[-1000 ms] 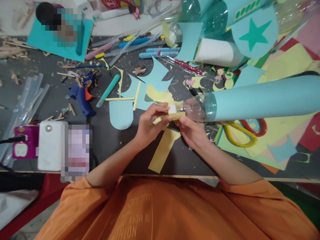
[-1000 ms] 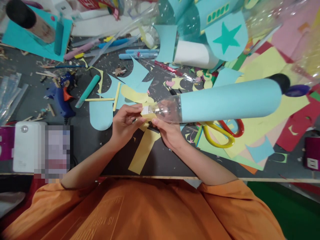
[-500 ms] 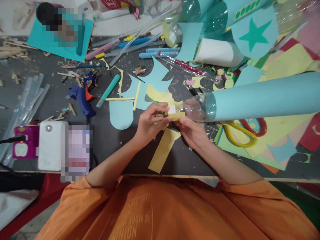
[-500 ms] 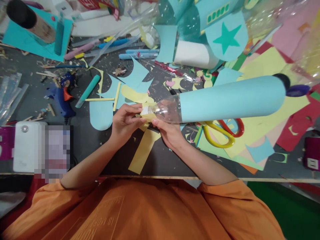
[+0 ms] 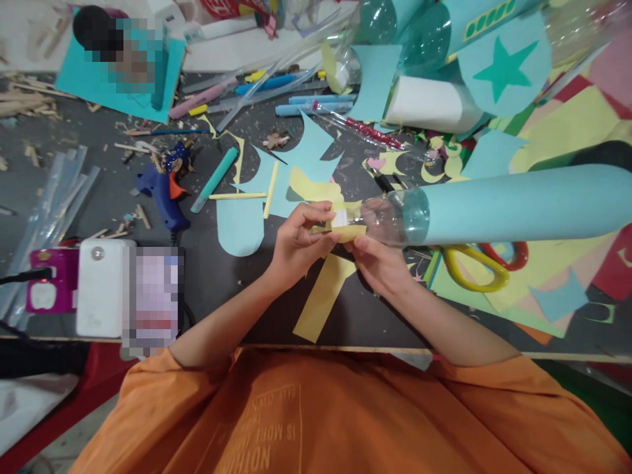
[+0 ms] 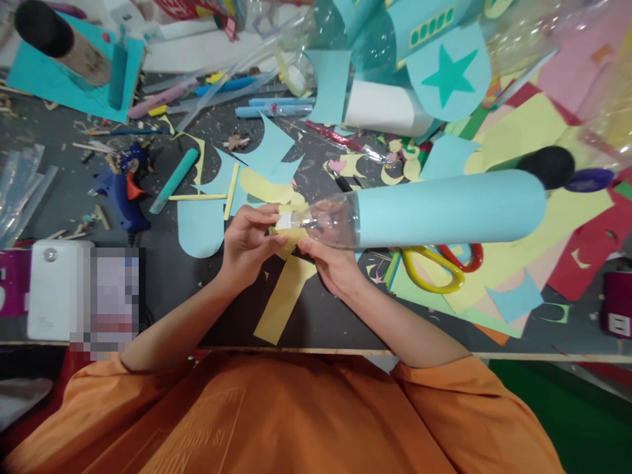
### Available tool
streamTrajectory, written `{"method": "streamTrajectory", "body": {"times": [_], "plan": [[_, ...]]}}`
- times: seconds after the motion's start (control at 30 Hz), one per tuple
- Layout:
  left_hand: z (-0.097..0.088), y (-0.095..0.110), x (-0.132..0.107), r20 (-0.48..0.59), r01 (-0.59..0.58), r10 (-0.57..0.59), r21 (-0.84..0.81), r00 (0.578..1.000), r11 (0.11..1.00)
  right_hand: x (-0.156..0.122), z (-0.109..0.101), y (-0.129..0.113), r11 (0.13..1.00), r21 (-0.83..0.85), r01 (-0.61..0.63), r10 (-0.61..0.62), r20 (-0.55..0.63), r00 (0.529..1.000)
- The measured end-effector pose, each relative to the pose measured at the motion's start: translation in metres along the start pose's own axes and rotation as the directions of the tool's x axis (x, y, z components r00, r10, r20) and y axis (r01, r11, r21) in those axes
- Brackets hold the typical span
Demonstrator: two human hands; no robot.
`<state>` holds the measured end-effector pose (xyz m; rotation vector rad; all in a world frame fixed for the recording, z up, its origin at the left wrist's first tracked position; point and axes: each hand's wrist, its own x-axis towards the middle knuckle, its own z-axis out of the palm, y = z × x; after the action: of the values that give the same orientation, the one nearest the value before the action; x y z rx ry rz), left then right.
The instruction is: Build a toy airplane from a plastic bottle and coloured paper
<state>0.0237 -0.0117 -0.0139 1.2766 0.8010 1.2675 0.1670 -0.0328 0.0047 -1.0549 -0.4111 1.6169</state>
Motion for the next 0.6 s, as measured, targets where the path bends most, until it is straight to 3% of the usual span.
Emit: {"method": "streamTrajectory", "body": {"times": [0.2, 0.6], "plan": [[0.0005, 0.0015, 0.0005, -0.020, 0.006, -0.005, 0.016, 1.000, 1.000, -0.0006, -0.0002, 0.0000, 1.000, -0.005, -0.002, 0.002, 0.008, 1.000], [0.0026, 0.0079, 0.0038, -0.015, 0.139, -0.141, -0.084, 0.990, 0.987, -0.0012, -0.0003, 0.0002, 0.999, 0.046, 0.023, -0.026, 0.049, 0.998]]}}
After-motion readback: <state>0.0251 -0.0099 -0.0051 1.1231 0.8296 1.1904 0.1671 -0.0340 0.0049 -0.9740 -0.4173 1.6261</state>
